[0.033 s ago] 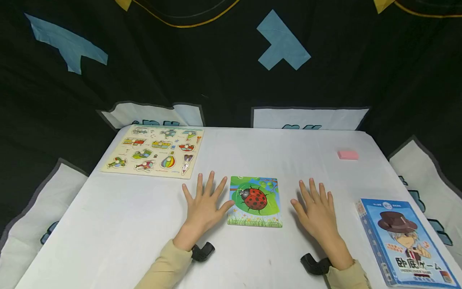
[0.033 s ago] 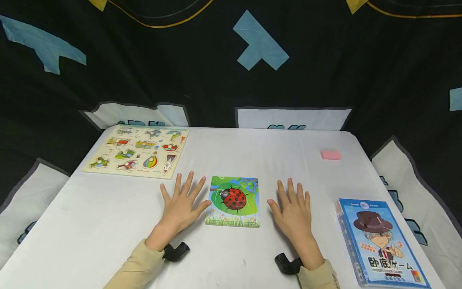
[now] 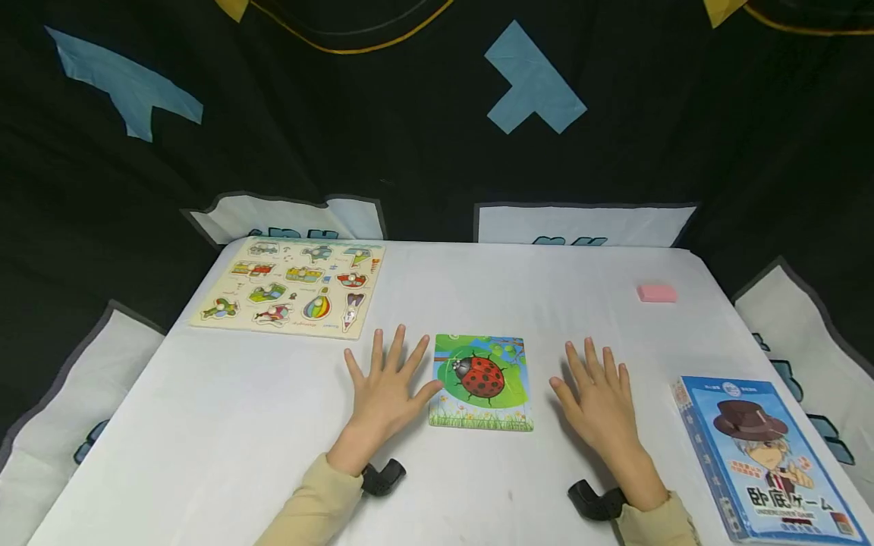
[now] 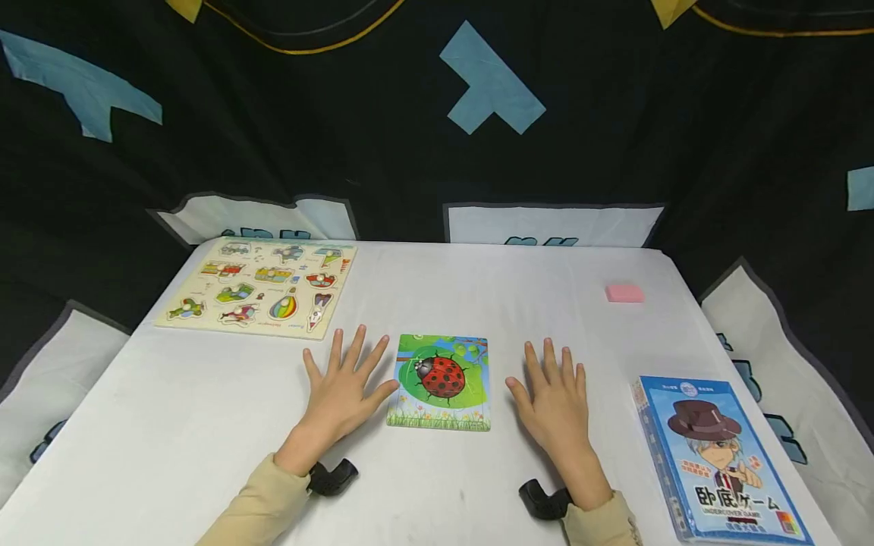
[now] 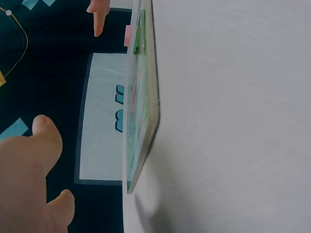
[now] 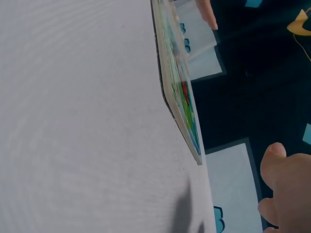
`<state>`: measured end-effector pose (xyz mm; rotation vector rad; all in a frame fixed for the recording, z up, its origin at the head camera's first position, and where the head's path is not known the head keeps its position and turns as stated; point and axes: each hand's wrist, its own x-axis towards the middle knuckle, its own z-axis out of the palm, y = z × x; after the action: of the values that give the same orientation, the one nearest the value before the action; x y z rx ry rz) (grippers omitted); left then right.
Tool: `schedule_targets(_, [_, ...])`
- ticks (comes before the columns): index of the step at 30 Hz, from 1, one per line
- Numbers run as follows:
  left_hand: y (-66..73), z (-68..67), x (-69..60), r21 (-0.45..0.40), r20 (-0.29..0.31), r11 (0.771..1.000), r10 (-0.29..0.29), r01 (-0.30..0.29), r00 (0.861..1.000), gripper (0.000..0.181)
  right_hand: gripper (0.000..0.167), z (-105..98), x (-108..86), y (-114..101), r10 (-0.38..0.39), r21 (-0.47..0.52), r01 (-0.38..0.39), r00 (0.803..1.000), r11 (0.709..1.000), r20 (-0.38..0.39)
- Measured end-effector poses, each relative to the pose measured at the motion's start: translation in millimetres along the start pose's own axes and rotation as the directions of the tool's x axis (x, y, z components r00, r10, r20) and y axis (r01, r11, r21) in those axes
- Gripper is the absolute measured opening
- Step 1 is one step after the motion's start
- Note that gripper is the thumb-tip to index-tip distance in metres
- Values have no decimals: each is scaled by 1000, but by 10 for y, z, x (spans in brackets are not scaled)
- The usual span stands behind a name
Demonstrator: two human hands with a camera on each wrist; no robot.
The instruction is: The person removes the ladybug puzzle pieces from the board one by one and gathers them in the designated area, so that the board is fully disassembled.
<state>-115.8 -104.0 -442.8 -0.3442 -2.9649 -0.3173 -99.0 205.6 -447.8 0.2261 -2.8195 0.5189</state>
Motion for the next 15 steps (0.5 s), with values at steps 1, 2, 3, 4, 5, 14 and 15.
schedule_targets(1, [-3,-1,-3,-1,-1,1000,-1,1,1000,72,62,3,2,-3,0,5,0,1000,1000,4])
schedule_targets(2, [-6,-2,-5,-1,0,1000,-1,1,1000,72,62,4,6,-6,-1,9,1,1000,1000,7])
schedule_targets(3, [-7,-2,-5,-1,2,1000,-2,2,1000,72,62,4,9,-9,-3,12,2,1000,1000,9])
schedule_targets(4, [-7,-3,-7,-3,3,1000,-1,1,1000,72,62,3,12,-13,-4,17,3,1000,1000,16])
schedule_targets(5, [-6,-2,-6,-1,4,1000,1,-1,1000,72,62,-1,21,-17,-8,23,7,1000,1000,21])
schedule_targets(14, [89,27,32,13,45,999,29,-30,999,75,66,-38,226,-139,-44,11,43,993,999,110])
schedule_targets(15, [115,34,38,14,51,999,36,-36,998,75,67,-21,254,-167,-48,8,48,990,999,129])
